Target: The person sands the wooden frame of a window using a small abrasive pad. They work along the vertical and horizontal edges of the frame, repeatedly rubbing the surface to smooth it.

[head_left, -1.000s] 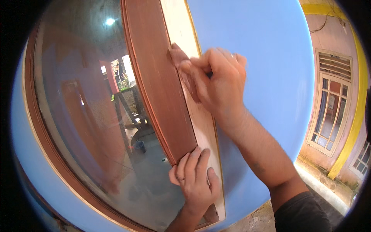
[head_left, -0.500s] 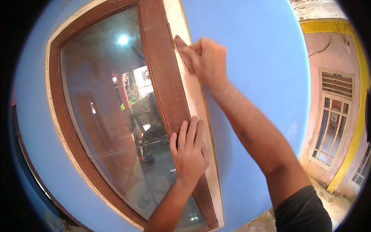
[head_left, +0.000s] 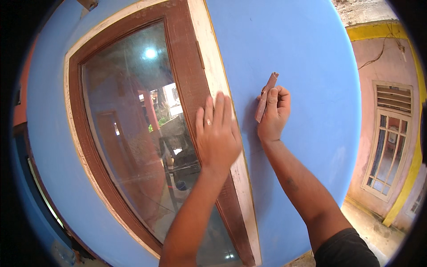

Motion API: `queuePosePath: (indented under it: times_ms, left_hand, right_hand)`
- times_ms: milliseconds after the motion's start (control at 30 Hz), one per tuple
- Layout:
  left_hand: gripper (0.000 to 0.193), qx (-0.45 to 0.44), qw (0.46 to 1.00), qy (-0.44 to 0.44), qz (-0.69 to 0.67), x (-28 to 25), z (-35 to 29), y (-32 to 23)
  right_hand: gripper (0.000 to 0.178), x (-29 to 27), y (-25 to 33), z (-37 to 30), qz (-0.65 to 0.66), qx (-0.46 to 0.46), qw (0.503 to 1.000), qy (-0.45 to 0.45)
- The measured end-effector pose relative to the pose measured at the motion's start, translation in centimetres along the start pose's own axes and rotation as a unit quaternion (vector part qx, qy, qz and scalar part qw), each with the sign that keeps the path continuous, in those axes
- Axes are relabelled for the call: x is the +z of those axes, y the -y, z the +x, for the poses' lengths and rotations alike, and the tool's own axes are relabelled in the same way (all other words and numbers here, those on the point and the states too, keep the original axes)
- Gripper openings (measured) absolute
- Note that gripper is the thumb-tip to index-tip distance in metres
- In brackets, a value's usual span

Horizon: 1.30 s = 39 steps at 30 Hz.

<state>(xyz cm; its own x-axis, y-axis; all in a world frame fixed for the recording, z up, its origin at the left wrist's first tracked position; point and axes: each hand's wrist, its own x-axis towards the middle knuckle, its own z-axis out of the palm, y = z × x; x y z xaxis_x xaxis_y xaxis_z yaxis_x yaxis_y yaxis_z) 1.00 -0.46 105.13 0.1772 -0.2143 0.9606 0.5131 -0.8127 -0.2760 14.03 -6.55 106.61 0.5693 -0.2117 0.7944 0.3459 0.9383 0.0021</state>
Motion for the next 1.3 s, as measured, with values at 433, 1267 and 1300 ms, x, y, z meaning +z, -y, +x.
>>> queuePosePath:
  times_ms: [433,1267,1300]
  left_hand:
    - [0.055,0.045,0.999,-0.018,0.0,0.0,0.8,2.2]
    - [0.045,-0.023,0.983,-0.136,-0.12,1.1,-2.2,4.9]
    - [0.045,-0.016,0.985,-0.126,-0.121,0.6,-2.6,5.5]
  right_hand:
    - [0.036,-0.7,-1.1,-0.4,-0.114,-0.069,0.99,0.047]
    - [0.051,4.2,-0.8,-5.4,-0.518,-0.264,0.774,0.25]
    - [0.051,3.7,-0.5,-7.3,-0.541,-0.23,0.769,0.251]
